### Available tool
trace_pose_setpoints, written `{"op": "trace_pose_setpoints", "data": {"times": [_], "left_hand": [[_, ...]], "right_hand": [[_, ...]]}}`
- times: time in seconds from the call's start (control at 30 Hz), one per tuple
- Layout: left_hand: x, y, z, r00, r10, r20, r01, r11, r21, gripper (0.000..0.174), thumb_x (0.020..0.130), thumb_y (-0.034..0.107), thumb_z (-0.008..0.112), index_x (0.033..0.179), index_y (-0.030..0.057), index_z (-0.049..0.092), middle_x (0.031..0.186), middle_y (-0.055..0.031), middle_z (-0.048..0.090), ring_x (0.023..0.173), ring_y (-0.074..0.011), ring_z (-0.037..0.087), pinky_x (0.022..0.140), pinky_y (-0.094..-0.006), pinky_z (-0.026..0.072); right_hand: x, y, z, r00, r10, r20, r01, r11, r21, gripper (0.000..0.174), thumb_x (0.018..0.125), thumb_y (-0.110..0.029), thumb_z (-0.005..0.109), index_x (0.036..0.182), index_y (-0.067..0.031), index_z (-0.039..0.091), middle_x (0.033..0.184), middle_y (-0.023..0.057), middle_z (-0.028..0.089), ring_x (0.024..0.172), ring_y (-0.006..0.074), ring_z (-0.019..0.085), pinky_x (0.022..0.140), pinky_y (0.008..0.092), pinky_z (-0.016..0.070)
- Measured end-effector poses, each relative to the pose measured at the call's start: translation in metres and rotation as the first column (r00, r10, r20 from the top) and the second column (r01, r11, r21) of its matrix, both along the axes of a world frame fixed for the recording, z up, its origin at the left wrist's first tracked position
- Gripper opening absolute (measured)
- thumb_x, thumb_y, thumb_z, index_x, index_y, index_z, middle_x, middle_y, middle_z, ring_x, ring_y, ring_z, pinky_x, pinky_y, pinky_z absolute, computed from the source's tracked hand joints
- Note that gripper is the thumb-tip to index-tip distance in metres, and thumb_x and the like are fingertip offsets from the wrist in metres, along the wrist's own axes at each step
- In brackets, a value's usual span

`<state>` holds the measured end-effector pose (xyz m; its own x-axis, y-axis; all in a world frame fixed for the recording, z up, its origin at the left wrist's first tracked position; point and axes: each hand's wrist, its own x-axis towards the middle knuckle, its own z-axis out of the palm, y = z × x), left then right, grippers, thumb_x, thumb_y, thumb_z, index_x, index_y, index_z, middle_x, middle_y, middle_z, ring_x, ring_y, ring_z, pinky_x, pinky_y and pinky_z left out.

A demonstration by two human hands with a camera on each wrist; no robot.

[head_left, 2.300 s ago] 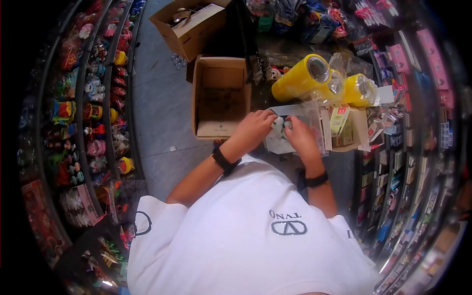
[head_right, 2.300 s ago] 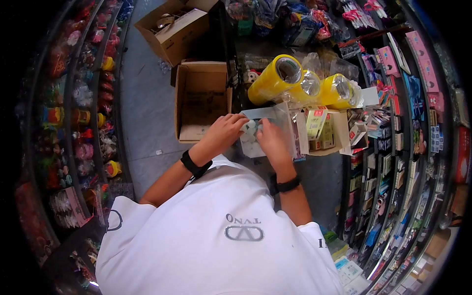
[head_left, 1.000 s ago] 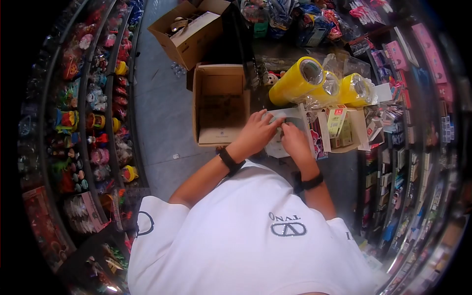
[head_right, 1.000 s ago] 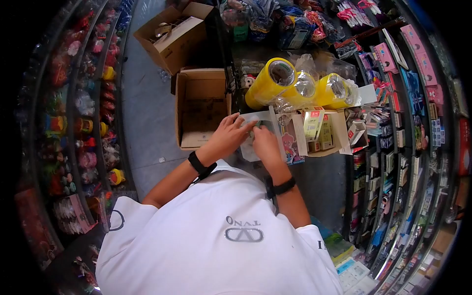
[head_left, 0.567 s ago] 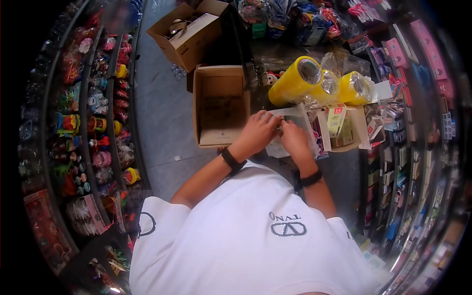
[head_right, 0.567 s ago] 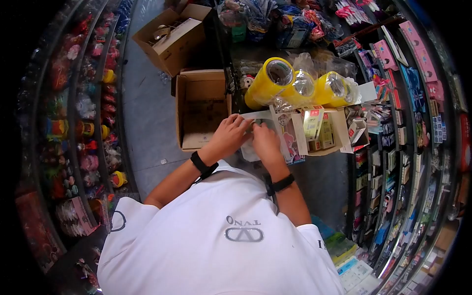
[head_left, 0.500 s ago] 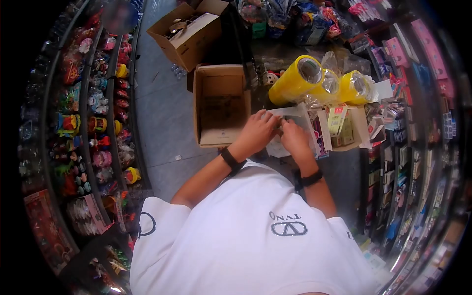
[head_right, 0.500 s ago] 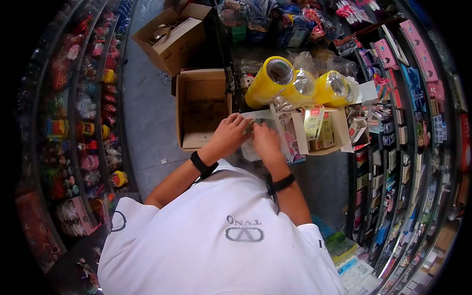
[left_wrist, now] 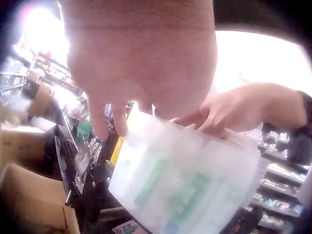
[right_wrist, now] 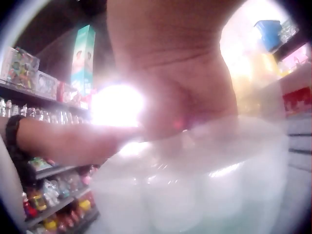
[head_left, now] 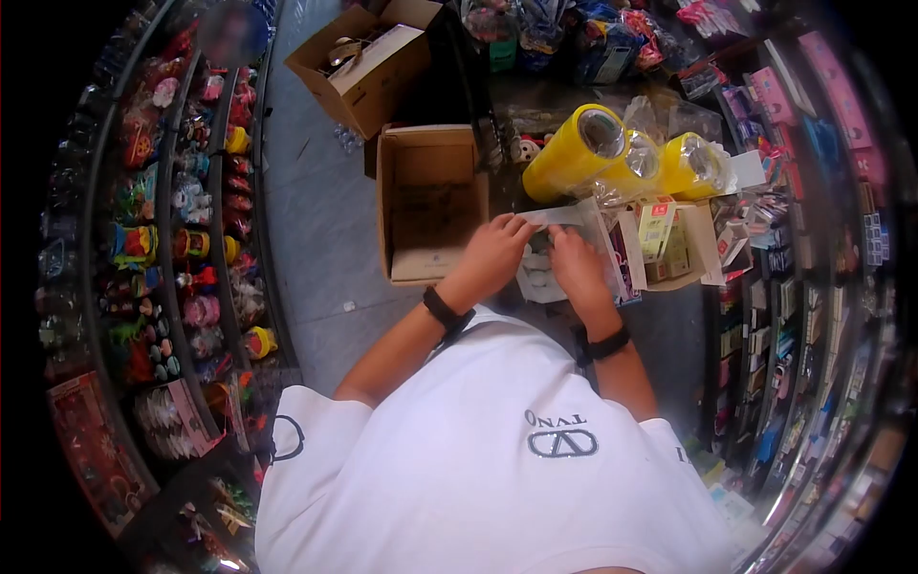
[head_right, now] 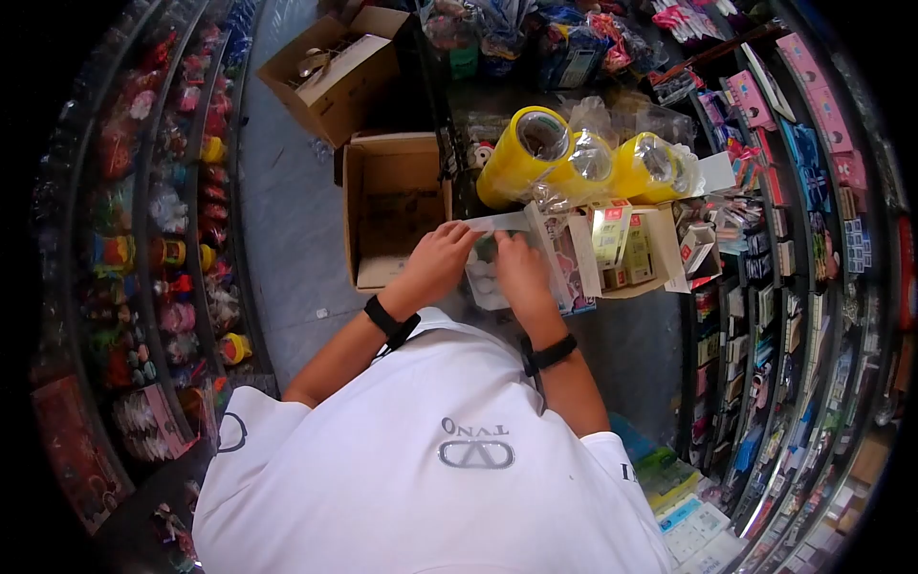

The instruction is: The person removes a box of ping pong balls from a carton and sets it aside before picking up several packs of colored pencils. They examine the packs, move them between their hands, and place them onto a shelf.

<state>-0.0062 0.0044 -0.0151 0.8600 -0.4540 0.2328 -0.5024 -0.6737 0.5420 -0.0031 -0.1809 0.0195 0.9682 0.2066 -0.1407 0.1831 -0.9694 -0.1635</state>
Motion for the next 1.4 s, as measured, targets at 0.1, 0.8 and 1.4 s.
{"op": "trace_pose_setpoints", "data": {"times": [0.1, 0.8, 1.4], "left_hand": [[0.0, 0.001, 0.0, 1.0, 0.003, -0.009, -0.003, 1.0, -0.012, 0.051, 0.086, 0.002, 0.059, 0.136, 0.0067, 0.052, 0.127, -0.0137, 0.059, 0.128, -0.0356, 0.051, 0.102, -0.043, 0.0457], [0.003, -0.007, 0.002, 0.999, -0.027, -0.019, 0.024, 0.991, -0.128, 0.039, 0.094, 0.021, 0.067, 0.129, 0.0084, 0.055, 0.119, -0.0136, 0.065, 0.119, -0.0417, 0.055, 0.104, -0.0467, 0.0439], [0.017, -0.013, -0.005, 0.993, -0.024, -0.114, 0.034, 0.996, 0.086, 0.024, 0.095, 0.024, 0.064, 0.11, 0.0059, 0.069, 0.105, -0.0151, 0.071, 0.118, -0.0437, 0.057, 0.095, -0.0463, 0.0498]], "right_hand": [[-0.001, 0.004, 0.008, 0.998, -0.032, -0.053, 0.033, 0.999, 0.019, 0.025, 0.094, -0.014, 0.061, 0.117, -0.0046, 0.06, 0.106, 0.0204, 0.066, 0.092, 0.043, 0.068, 0.077, 0.0519, 0.0558], [-0.01, -0.009, 0.005, 0.994, -0.084, -0.077, 0.107, 0.924, 0.368, 0.034, 0.094, -0.011, 0.061, 0.125, -0.001, 0.05, 0.117, 0.0276, 0.065, 0.109, 0.0465, 0.062, 0.09, 0.052, 0.0497], [-0.005, -0.005, -0.001, 0.99, -0.122, -0.069, 0.132, 0.976, 0.172, 0.032, 0.099, -0.021, 0.057, 0.125, -0.0029, 0.052, 0.109, 0.0244, 0.068, 0.1, 0.0451, 0.066, 0.083, 0.0548, 0.0524]]}}
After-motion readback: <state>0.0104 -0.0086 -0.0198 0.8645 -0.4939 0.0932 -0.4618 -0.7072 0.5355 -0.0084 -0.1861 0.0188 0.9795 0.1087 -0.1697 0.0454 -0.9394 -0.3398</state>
